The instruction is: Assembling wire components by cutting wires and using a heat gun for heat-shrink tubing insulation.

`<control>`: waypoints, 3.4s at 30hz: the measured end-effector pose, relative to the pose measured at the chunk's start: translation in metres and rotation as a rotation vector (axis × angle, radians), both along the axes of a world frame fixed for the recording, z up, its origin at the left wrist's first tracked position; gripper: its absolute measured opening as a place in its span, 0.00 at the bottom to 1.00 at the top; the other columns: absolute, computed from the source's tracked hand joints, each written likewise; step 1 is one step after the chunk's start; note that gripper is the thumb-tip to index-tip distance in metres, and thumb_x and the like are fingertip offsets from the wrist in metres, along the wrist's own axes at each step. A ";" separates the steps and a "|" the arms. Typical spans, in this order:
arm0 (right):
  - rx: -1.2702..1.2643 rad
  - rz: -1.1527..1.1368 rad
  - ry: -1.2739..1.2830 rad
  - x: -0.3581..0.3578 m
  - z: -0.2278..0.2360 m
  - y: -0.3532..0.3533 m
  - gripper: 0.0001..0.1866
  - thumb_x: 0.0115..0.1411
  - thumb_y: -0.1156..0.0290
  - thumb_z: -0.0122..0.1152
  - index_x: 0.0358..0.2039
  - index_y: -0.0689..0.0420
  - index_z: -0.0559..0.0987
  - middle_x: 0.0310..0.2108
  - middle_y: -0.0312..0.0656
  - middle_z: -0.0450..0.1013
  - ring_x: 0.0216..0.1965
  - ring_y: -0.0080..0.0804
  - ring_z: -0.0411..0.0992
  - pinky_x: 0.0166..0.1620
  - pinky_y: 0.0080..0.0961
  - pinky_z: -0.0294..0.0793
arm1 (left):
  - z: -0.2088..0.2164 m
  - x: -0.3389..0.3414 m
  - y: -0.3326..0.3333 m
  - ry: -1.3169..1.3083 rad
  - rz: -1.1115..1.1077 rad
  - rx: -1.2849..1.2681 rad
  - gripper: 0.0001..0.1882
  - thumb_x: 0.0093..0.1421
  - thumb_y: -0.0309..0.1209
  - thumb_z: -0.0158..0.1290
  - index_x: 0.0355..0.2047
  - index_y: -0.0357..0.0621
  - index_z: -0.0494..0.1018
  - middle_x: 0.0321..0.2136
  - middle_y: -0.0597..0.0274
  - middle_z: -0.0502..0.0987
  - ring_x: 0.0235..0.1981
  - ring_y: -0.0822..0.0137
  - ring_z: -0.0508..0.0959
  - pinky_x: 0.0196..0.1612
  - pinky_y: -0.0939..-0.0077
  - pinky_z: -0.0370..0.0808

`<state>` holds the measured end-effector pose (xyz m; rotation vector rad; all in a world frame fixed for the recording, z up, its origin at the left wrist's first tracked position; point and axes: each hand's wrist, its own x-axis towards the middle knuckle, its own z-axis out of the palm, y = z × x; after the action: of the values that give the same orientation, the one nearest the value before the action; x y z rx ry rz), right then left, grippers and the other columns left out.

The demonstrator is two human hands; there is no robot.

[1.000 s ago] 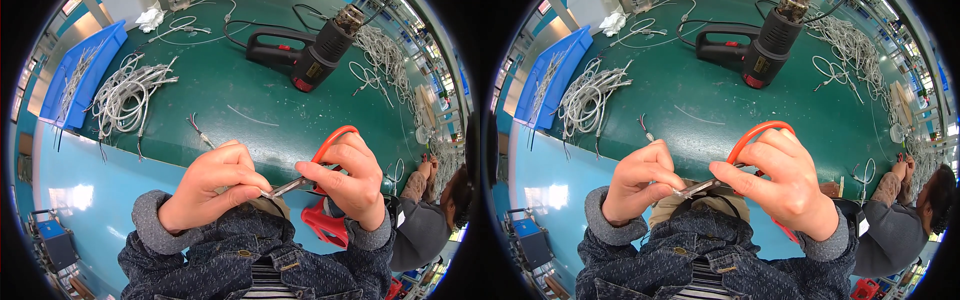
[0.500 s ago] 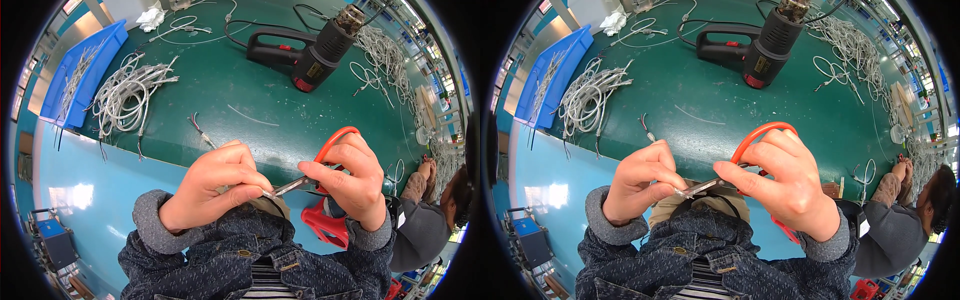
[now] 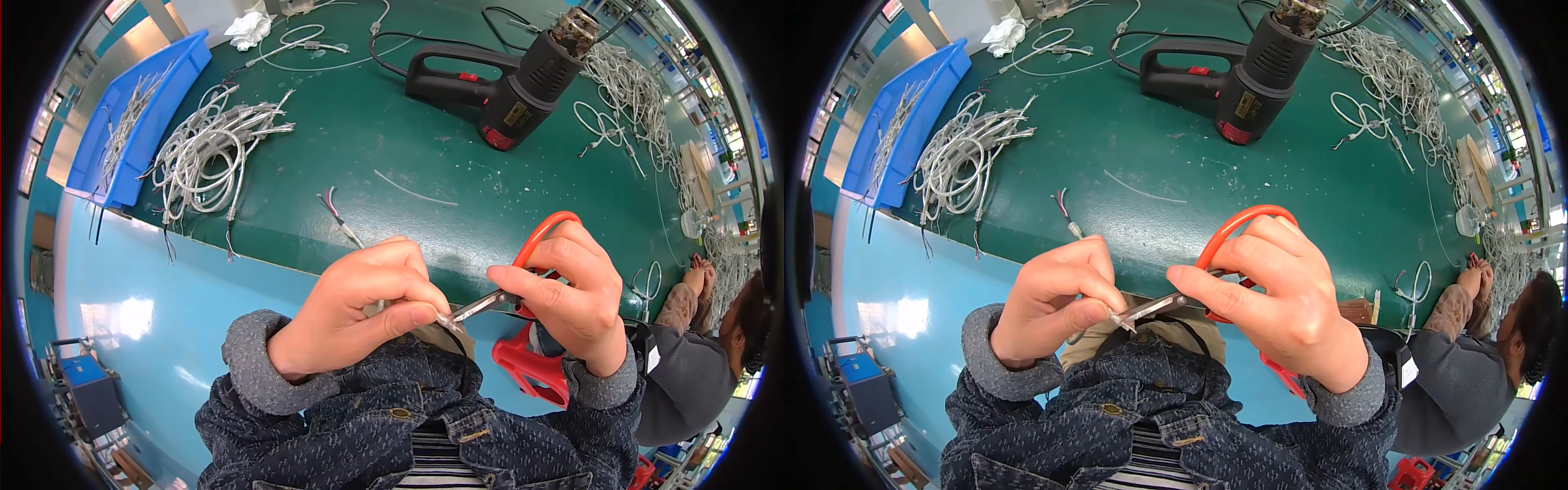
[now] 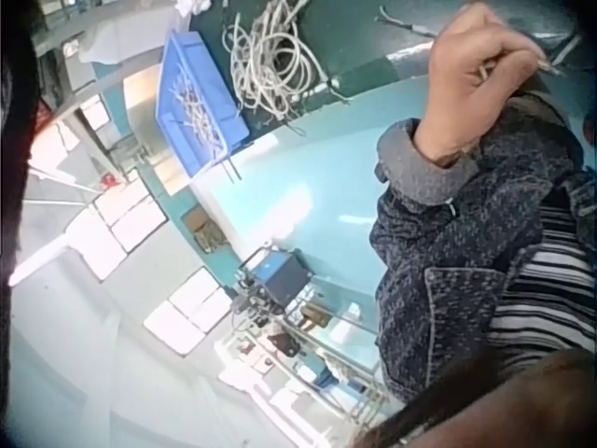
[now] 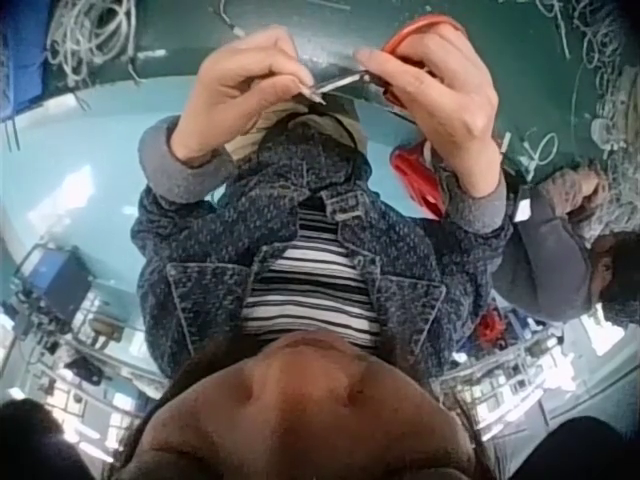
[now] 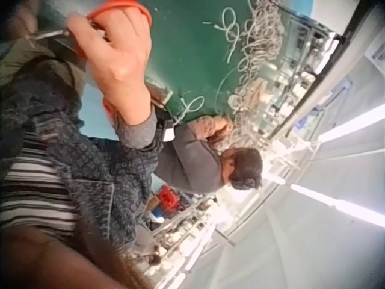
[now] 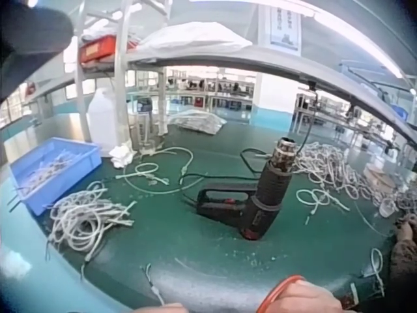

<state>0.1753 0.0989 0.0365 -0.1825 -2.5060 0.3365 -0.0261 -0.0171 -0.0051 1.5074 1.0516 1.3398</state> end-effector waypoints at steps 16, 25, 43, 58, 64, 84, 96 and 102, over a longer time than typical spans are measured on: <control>-0.074 0.079 0.013 0.015 -0.014 -0.011 0.21 0.32 0.78 0.61 0.33 0.58 0.80 0.17 0.34 0.66 0.16 0.26 0.65 0.17 0.22 0.61 | 0.001 0.004 0.001 -0.097 -0.204 -0.106 0.06 0.58 0.28 0.52 0.27 0.40 0.75 0.21 0.66 0.68 0.26 0.70 0.66 0.28 0.78 0.62; -0.046 0.016 -0.061 0.029 -0.010 -0.023 0.22 0.31 0.78 0.60 0.34 0.58 0.80 0.16 0.34 0.65 0.15 0.25 0.65 0.15 0.21 0.59 | -0.002 0.009 0.009 -0.089 -0.257 -0.059 0.10 0.57 0.33 0.55 0.26 0.39 0.76 0.20 0.66 0.68 0.25 0.69 0.64 0.29 0.76 0.61; 0.046 0.018 -0.179 0.029 -0.005 -0.022 0.20 0.35 0.73 0.61 0.35 0.60 0.78 0.19 0.35 0.65 0.16 0.24 0.64 0.16 0.21 0.61 | 0.005 0.009 0.006 -0.064 -0.277 -0.245 0.07 0.55 0.28 0.54 0.23 0.38 0.76 0.18 0.65 0.69 0.24 0.71 0.65 0.28 0.77 0.61; 0.194 0.006 -0.191 0.033 -0.011 -0.027 0.18 0.36 0.74 0.61 0.33 0.59 0.78 0.16 0.31 0.58 0.14 0.19 0.59 0.15 0.18 0.57 | 0.009 0.002 0.012 -0.003 -0.349 -0.281 0.09 0.57 0.30 0.53 0.24 0.38 0.77 0.19 0.64 0.70 0.24 0.72 0.68 0.27 0.78 0.63; 0.197 0.005 -0.187 0.031 -0.014 -0.026 0.18 0.36 0.73 0.62 0.33 0.59 0.78 0.16 0.31 0.57 0.15 0.20 0.60 0.15 0.18 0.58 | 0.004 -0.001 0.016 -0.023 -0.382 -0.274 0.10 0.58 0.31 0.52 0.25 0.38 0.77 0.19 0.64 0.70 0.24 0.72 0.69 0.28 0.78 0.64; 0.145 -0.057 -0.177 0.026 -0.014 -0.026 0.19 0.34 0.73 0.61 0.33 0.59 0.79 0.18 0.33 0.60 0.16 0.24 0.63 0.17 0.21 0.60 | 0.006 0.002 0.013 -0.044 -0.308 -0.329 0.13 0.59 0.33 0.51 0.22 0.39 0.77 0.16 0.67 0.66 0.20 0.75 0.64 0.24 0.79 0.59; 0.263 -0.072 -0.214 0.030 -0.012 -0.035 0.20 0.35 0.75 0.58 0.34 0.61 0.78 0.16 0.32 0.57 0.15 0.20 0.60 0.15 0.18 0.58 | 0.010 0.002 0.015 -0.024 -0.305 -0.300 0.12 0.58 0.33 0.52 0.21 0.40 0.77 0.16 0.67 0.67 0.20 0.75 0.65 0.23 0.80 0.58; 0.271 -0.056 -0.207 0.030 -0.013 -0.035 0.20 0.35 0.76 0.58 0.35 0.62 0.78 0.15 0.31 0.57 0.14 0.19 0.59 0.15 0.17 0.58 | 0.015 -0.005 0.015 0.033 -0.318 -0.265 0.12 0.58 0.33 0.53 0.21 0.41 0.77 0.16 0.67 0.68 0.20 0.73 0.65 0.23 0.78 0.59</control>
<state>0.2053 0.0640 0.0239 -0.1853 -2.7125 -0.0491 -0.0307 -0.0017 0.0099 1.4289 0.9230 0.9201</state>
